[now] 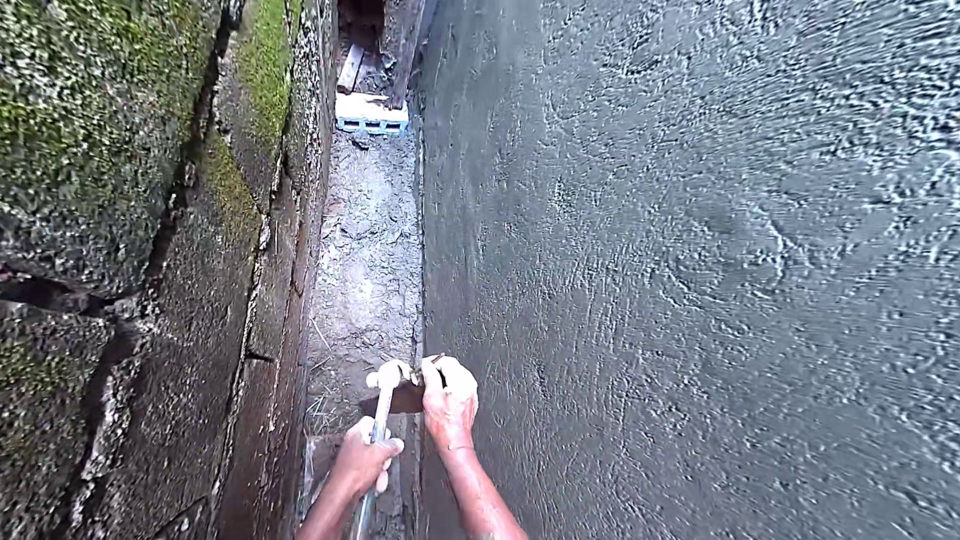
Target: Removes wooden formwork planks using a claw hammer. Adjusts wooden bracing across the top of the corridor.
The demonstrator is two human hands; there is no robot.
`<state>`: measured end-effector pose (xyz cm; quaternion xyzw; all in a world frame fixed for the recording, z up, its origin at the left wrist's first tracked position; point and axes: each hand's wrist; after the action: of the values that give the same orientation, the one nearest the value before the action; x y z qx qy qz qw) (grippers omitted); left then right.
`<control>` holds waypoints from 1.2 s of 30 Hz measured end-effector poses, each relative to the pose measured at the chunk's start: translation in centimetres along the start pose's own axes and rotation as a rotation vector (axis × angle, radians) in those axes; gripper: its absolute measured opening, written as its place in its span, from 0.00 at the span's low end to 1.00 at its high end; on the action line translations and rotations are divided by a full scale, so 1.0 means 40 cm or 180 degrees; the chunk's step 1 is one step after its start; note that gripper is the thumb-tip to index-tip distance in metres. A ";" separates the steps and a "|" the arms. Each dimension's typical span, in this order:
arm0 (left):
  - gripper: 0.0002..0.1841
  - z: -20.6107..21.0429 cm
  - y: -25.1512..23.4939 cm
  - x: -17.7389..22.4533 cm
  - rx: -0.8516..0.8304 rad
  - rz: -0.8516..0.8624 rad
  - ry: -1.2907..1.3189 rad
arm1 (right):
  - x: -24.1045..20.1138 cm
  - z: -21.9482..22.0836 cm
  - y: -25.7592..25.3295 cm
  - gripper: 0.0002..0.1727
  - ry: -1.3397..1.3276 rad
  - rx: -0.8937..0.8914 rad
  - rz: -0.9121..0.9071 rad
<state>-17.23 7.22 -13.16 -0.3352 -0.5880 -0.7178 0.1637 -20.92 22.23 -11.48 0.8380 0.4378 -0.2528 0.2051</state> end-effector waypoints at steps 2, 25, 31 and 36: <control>0.11 0.000 0.029 0.022 0.0073 -0.0012 0.0579 | 0.006 -0.001 -0.010 0.12 -0.0172 -0.0035 0.0144; 0.10 0.037 -0.059 0.018 0.0401 -0.0088 -0.0077 | 0.017 0.027 -0.021 0.10 -0.0614 0.0295 -0.0032; 0.12 0.003 -0.067 -0.036 0.0456 0.0662 -0.0229 | -0.045 -0.036 -0.078 0.21 -0.0105 -0.0661 0.1428; 0.14 -0.078 -0.084 0.005 -0.0032 0.0673 -0.1719 | -0.048 -0.049 -0.084 0.26 0.0685 -0.0994 0.1349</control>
<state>-20.37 5.12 -15.76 -0.5744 -0.5684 -0.5844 0.0734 -24.18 23.91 -9.19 0.8912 0.3057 -0.0435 0.3323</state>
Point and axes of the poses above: each hand's wrist, its own y-axis away from the middle knuckle, its own z-axis out of the palm, x = y × z, and after that the axes turned 9 degrees about z, right-handed
